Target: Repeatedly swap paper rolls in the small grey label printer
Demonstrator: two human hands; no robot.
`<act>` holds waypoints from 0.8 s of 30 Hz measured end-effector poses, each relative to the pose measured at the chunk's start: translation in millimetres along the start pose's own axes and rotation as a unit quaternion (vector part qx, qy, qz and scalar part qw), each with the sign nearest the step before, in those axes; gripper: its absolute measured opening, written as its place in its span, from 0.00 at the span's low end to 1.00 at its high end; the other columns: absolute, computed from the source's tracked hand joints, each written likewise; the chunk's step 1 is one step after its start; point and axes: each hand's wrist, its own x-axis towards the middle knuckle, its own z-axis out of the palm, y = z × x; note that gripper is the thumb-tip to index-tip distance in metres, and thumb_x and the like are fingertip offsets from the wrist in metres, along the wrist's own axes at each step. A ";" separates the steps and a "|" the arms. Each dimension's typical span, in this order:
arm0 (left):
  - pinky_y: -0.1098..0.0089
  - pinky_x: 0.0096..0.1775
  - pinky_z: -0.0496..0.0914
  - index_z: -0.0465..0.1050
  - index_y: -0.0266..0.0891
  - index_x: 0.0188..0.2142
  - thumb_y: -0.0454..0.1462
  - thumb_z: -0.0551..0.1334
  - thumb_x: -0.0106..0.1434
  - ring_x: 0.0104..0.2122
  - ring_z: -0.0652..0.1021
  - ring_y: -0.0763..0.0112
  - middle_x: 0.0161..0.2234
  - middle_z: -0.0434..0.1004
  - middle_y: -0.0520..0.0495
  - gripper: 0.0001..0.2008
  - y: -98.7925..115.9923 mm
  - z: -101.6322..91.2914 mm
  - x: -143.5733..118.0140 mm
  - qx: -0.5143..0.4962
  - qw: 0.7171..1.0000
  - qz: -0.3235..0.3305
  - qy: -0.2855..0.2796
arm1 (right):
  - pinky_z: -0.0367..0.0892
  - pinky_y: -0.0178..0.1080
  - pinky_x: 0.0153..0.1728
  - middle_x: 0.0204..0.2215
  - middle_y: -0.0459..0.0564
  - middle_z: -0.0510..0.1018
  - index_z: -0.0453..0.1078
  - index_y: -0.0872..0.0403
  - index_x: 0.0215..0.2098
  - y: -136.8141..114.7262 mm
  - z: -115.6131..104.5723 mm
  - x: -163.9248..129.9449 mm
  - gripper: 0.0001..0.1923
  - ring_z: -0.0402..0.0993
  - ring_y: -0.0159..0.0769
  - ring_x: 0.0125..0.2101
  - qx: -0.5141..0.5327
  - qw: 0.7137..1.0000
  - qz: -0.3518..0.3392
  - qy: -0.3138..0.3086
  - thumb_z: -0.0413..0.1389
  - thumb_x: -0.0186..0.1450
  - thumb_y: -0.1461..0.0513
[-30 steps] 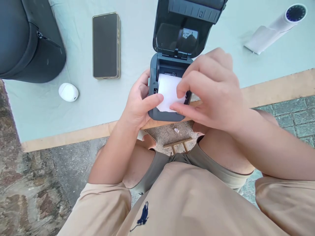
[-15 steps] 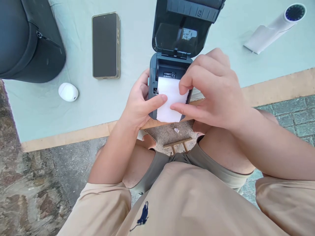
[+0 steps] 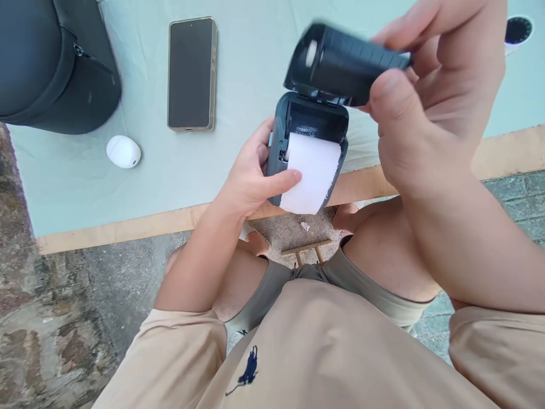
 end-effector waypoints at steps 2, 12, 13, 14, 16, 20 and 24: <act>0.61 0.38 0.78 0.69 0.44 0.50 0.49 0.71 0.53 0.42 0.82 0.54 0.41 0.78 0.46 0.28 -0.3 0.6 -0.4 -0.001 1.000 -0.003 0.012 | 0.71 0.43 0.47 0.42 0.46 0.68 0.67 0.45 0.41 6.1 0.6 2.3 0.08 0.69 0.35 0.47 -0.015 0.996 -0.092 0.000 0.56 0.65 0.54; 0.67 0.33 0.79 0.69 0.42 0.48 0.51 0.70 0.53 0.35 0.83 0.62 0.38 0.79 0.49 0.28 -6.7 -2.3 2.3 -0.002 1.000 0.026 0.012 | 0.73 0.48 0.47 0.41 0.52 0.67 0.69 0.50 0.38 14.1 0.4 2.8 0.10 0.69 0.38 0.45 -0.101 0.962 -0.234 -0.103 0.61 0.60 0.56; 0.67 0.33 0.80 0.68 0.42 0.49 0.50 0.71 0.52 0.35 0.83 0.62 0.38 0.79 0.49 0.28 -8.5 -4.0 3.7 -0.006 0.999 0.031 -0.002 | 0.72 0.48 0.47 0.41 0.52 0.67 0.70 0.51 0.38 13.7 0.1 2.6 0.10 0.69 0.39 0.45 -0.099 0.962 -0.229 -0.112 0.61 0.61 0.56; 0.67 0.33 0.80 0.68 0.41 0.49 0.49 0.72 0.51 0.35 0.83 0.62 0.37 0.79 0.49 0.29 -10.0 -5.7 4.9 -0.011 0.999 0.034 -0.015 | 0.72 0.48 0.48 0.42 0.53 0.67 0.70 0.51 0.38 13.3 -0.3 2.4 0.10 0.69 0.39 0.46 -0.095 0.963 -0.223 -0.119 0.61 0.61 0.56; 0.68 0.34 0.80 0.67 0.41 0.49 0.47 0.73 0.51 0.36 0.83 0.62 0.38 0.79 0.49 0.29 -12.0 -8.2 6.1 -0.019 0.999 0.037 -0.032 | 0.71 0.48 0.50 0.43 0.54 0.67 0.71 0.52 0.38 13.0 -0.9 2.2 0.09 0.69 0.39 0.47 -0.085 0.967 -0.205 -0.124 0.60 0.63 0.56; 0.68 0.36 0.80 0.66 0.40 0.52 0.45 0.71 0.53 0.39 0.83 0.62 0.41 0.78 0.48 0.29 -11.6 -10.3 4.9 -0.009 0.998 0.049 -0.043 | 0.72 0.45 0.52 0.51 0.53 0.70 0.67 0.51 0.50 11.7 -2.0 2.0 0.18 0.67 0.40 0.53 -0.037 0.982 -0.110 -0.149 0.59 0.65 0.53; 0.68 0.38 0.79 0.64 0.40 0.54 0.44 0.71 0.53 0.43 0.81 0.61 0.45 0.77 0.45 0.31 -10.4 -11.4 4.2 0.004 0.996 0.068 -0.052 | 0.75 0.40 0.47 0.58 0.49 0.67 0.60 0.47 0.57 8.1 -2.9 2.7 0.27 0.72 0.34 0.46 0.014 0.980 0.020 -0.200 0.60 0.63 0.53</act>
